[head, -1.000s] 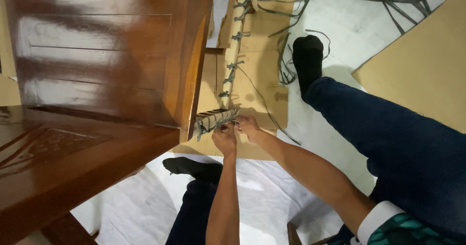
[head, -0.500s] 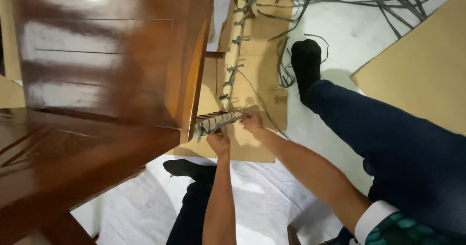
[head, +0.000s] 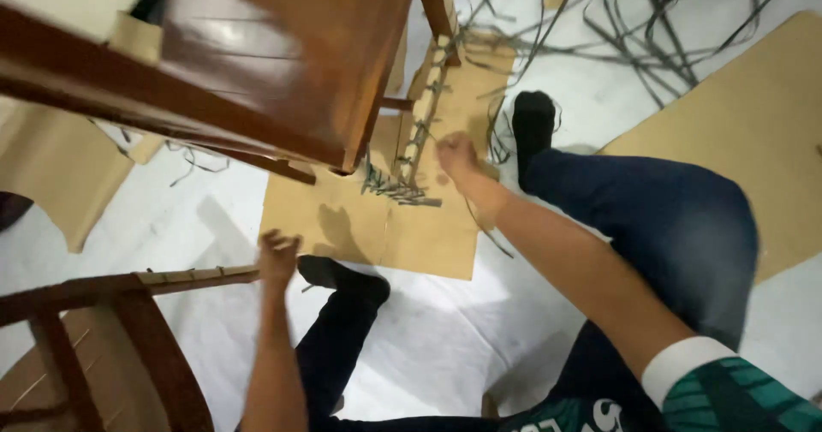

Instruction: Wrapping long strips of material around a piece of cardboard protecting a furniture leg.

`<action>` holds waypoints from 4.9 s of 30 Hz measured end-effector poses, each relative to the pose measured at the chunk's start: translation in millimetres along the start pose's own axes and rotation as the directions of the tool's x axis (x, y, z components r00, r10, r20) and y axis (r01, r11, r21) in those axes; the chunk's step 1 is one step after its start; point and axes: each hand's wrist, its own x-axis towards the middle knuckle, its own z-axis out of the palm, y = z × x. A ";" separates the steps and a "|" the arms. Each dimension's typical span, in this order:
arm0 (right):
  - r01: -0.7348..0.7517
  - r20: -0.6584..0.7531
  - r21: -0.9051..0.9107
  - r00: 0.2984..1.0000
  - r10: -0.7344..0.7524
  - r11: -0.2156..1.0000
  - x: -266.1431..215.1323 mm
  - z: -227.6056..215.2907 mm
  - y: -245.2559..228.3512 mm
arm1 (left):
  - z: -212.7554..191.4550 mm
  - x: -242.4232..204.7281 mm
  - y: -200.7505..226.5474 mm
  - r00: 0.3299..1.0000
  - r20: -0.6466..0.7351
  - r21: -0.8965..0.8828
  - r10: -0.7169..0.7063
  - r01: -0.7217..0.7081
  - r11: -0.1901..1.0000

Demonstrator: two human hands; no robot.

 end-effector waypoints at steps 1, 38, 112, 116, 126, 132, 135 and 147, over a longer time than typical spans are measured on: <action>0.035 0.109 0.094 0.993 -0.046 0.995 -4.0 -10.8 -28.5 | -36.0 -7.1 17.0 0.997 -0.072 -0.025 0.040 -0.042 0.999; 0.984 0.625 -0.165 0.156 -0.765 0.066 -304.6 -25.8 -273.4 | -271.3 125.2 188.4 0.661 -0.614 -0.602 0.432 -0.746 0.285; 0.968 0.707 -0.247 0.216 -0.673 0.051 -258.3 -157.4 -329.0 | -213.1 -79.9 210.3 0.790 -0.546 -0.702 0.279 -0.613 0.363; 0.952 0.697 -0.305 0.240 -0.676 0.024 -260.3 -159.9 -323.1 | -220.4 -93.6 220.8 0.806 -0.510 -0.699 0.302 -0.593 0.401; 0.899 0.575 -0.437 0.269 -0.772 -0.012 -264.4 -144.8 -301.6 | -221.8 -93.3 216.5 0.785 -0.479 -0.684 0.393 -0.614 0.393; 0.838 0.513 -0.539 0.407 -0.756 0.086 -246.9 -148.7 -312.5 | -220.5 -123.6 244.8 0.821 -0.442 -0.687 0.362 -0.569 0.451; 0.789 0.512 -0.603 0.493 -0.703 0.115 -238.9 -158.8 -318.6 | -215.0 -127.8 245.8 0.870 -0.408 -0.711 0.276 -0.493 0.501; 0.839 0.633 -0.542 0.378 -0.676 -0.039 -30.8 -232.4 -272.5 | -150.1 17.2 38.0 0.808 -0.589 -0.755 0.015 -0.557 0.346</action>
